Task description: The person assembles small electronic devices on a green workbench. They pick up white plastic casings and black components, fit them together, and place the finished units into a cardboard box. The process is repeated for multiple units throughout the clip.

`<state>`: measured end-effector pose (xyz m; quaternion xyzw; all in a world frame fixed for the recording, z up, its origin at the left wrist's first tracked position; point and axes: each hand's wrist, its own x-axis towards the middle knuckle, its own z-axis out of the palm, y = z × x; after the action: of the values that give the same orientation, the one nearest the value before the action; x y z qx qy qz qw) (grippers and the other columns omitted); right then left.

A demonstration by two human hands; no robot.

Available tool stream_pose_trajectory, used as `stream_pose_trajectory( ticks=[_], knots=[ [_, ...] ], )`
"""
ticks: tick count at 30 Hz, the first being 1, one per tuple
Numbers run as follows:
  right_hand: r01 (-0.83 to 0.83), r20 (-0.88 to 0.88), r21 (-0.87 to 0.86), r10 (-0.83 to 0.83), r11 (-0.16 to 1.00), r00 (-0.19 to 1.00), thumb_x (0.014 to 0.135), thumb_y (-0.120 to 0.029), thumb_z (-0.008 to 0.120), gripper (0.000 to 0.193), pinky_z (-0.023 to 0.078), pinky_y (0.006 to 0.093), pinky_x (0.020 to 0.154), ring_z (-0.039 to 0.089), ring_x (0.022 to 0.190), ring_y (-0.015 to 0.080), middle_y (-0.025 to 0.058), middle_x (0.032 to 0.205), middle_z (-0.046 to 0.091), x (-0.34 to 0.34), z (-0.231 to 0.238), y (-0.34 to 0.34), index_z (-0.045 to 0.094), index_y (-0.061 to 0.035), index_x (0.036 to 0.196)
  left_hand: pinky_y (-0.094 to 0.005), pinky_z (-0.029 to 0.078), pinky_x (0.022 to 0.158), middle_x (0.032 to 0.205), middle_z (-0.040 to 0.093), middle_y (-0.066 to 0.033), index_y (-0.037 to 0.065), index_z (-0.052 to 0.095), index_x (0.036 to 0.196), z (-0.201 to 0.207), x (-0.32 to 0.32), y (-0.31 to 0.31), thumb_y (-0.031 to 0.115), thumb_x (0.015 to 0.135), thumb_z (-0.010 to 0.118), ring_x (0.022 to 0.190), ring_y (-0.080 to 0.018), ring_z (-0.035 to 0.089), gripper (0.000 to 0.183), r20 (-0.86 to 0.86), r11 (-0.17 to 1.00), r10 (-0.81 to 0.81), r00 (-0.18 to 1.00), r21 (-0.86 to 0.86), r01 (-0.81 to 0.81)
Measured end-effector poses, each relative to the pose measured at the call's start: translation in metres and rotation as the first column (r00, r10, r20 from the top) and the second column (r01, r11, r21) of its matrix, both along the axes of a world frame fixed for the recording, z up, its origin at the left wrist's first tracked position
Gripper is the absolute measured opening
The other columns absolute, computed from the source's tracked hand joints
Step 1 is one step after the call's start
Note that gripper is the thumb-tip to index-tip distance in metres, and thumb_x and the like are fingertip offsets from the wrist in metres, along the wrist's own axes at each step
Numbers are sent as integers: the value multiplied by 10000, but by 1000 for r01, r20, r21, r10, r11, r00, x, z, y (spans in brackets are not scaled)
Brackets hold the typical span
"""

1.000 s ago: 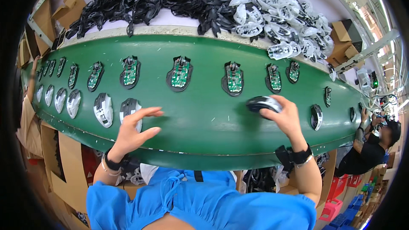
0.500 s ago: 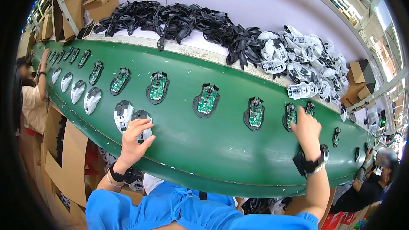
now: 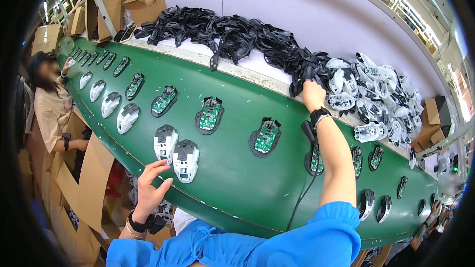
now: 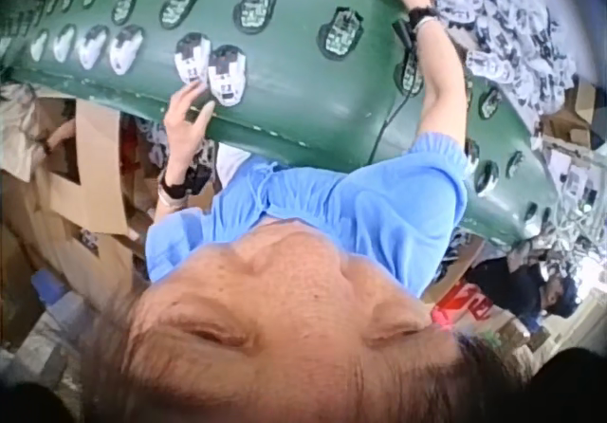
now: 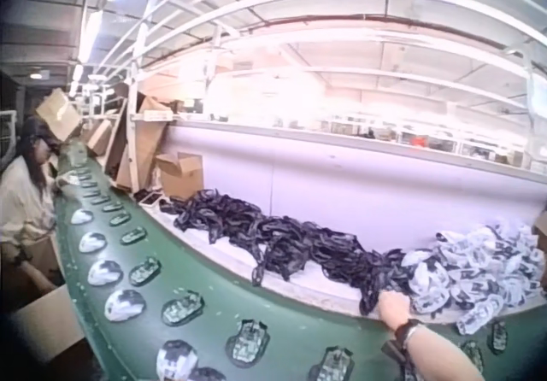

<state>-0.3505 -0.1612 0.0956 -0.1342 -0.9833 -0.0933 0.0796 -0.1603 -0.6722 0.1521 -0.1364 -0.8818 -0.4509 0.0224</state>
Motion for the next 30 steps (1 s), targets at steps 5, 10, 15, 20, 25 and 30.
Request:
stream_pose_trajectory(
  ticks=[5, 10, 15, 20, 25, 30],
  knots=[
    [126, -203, -115, -148, 985, 968, 798, -162, 527, 209, 514, 526, 765, 652, 863, 428, 228, 906, 670, -7, -5, 48, 666, -24, 872, -387, 454, 943, 1157, 623, -176, -5, 632, 1088, -11, 1, 0, 51, 728, 725, 1089, -324, 583, 376, -36, 1000, 14, 999, 20, -13],
    [-71, -179, -765, -106, 640, 978, 790, -76, 586, 230, 505, 281, 605, 666, 651, 137, 120, 728, 685, 38, 35, 56, 666, 17, 985, -380, 462, 891, 1134, 587, -198, -41, 486, 1272, -23, -17, 19, 158, 788, 724, 1037, -316, 572, 575, -143, 983, 52, 988, -168, -76],
    [27, 32, -998, 74, 64, 997, 825, -53, 627, 318, 475, 235, 654, 611, 690, 101, 35, 780, 668, 135, 81, -70, 598, -18, 1141, -412, 473, 886, 1190, 531, -203, -35, 461, 1285, -26, -28, 47, 298, 768, 757, 1073, -358, 547, 682, -113, 918, 8, 994, -393, -52],
    [282, 250, -932, 162, -229, 955, 817, -41, 661, 419, 462, 223, 670, 594, 715, 73, 35, 826, 687, 203, 78, -129, 563, -31, 1223, -399, 448, 953, 1281, 477, -205, -36, 440, 1300, -27, -27, 60, 252, 760, 759, 1168, -361, 499, 690, -19, 916, -326, 945, -253, 311],
    [293, 329, -935, 178, 201, 927, 755, -64, 721, 383, 508, 265, 654, 617, 701, 110, 68, 829, 686, 239, 42, -132, 618, 35, 1110, -420, 426, 973, 1284, 480, -209, -60, 444, 1276, -34, -19, 65, 319, 724, 774, 1186, -378, 473, 746, -38, 930, -206, 978, -319, 183],
    [156, 296, -865, 234, 476, 926, 722, -110, 740, 273, 490, 254, 638, 596, 656, 104, 43, 742, 647, 238, 52, -150, 646, 24, 940, -411, 473, 851, 1073, 590, -186, -22, 527, 1115, -22, -17, 75, 327, 715, 771, 958, -363, 576, 584, 66, 892, -265, 962, -363, 271]
  ],
)
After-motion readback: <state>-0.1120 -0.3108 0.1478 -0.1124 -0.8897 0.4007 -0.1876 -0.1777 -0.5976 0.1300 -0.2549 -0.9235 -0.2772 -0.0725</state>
